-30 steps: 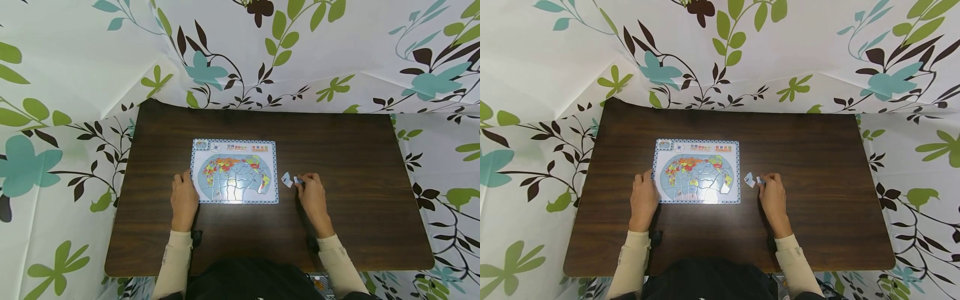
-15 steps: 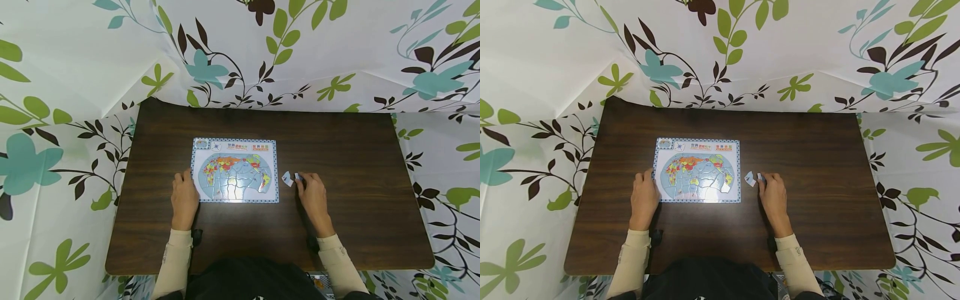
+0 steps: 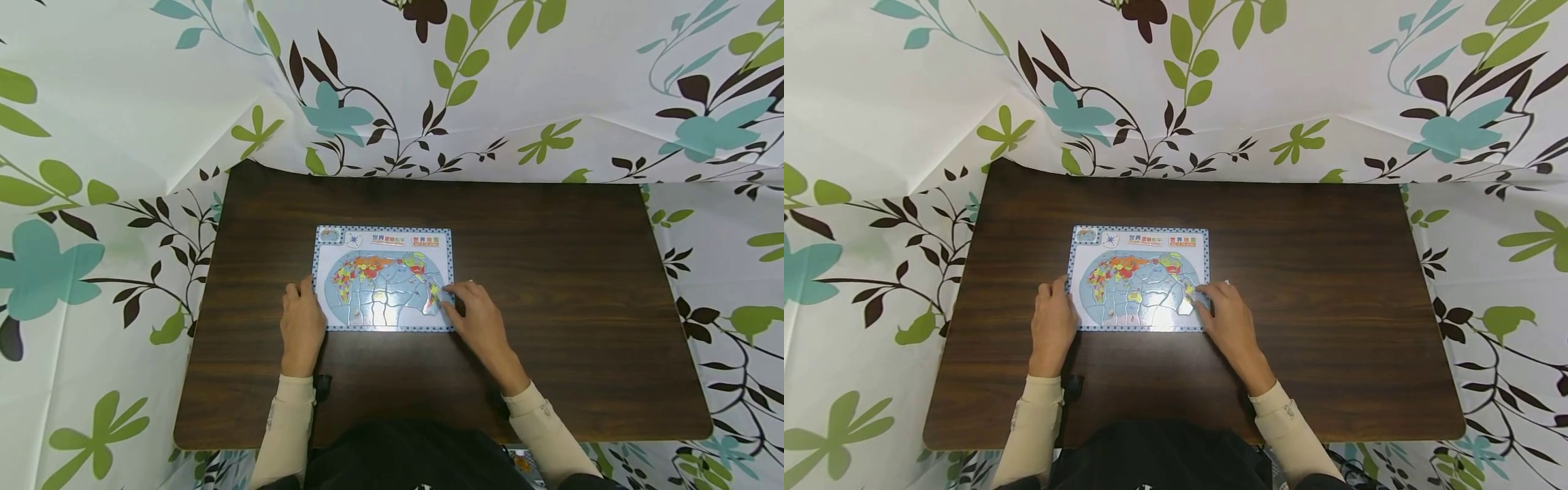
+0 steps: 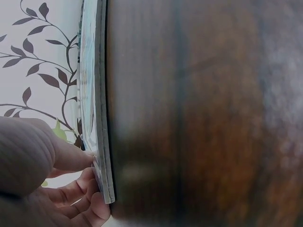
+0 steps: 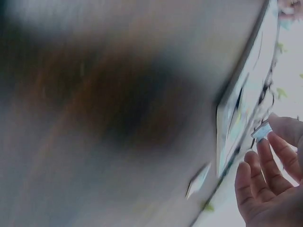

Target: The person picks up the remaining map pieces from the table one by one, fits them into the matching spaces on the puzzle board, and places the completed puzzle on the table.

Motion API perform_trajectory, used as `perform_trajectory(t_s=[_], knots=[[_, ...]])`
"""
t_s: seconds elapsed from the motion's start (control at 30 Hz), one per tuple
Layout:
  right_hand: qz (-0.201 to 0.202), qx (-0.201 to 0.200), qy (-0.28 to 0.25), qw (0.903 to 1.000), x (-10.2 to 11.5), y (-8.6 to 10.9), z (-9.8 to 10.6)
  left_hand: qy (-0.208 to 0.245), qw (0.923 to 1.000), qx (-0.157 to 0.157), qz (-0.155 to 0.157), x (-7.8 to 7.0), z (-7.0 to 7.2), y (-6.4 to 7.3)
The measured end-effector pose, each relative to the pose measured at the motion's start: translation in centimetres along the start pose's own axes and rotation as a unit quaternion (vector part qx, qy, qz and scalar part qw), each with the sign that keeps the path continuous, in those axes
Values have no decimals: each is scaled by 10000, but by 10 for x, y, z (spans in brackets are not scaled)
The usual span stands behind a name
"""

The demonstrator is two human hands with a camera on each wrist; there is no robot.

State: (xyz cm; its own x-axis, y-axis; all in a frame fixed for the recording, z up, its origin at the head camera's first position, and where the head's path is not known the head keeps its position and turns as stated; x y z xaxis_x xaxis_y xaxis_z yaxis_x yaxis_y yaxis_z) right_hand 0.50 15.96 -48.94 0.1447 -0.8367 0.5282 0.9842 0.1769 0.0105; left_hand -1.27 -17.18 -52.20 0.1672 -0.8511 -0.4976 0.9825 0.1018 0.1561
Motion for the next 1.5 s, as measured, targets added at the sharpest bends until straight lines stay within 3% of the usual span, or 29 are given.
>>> perform_trajectory(t_s=[0.23,0.6,1.17,1.5], knots=[[597,383,205,9973,19,7,-18,2,10000,-26,-41,-1,-1,1],[1070,579,253,9922,23,17,-29,39,10000,-48,-66,-1,-1,1],[641,578,271,9959,18,18,-30,25,10000,-34,-42,-1,0,0],[771,596,-429,9943,17,18,-31,41,10000,-4,36,0,0,0]])
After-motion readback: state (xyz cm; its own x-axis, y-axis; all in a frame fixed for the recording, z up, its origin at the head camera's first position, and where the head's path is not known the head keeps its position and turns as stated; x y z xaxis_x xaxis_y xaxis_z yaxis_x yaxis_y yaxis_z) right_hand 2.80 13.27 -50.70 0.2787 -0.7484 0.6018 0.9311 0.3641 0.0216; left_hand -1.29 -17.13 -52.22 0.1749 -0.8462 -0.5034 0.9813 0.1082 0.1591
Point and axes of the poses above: each hand's wrist, its own y-axis away from the middle knuckle, its own z-axis out of the back of the hand, x = y × z, the point moved 5 cm from there along -y, towards the middle knuckle, and after that the axes turned 8 degrees about x, right-handed, at the moved point
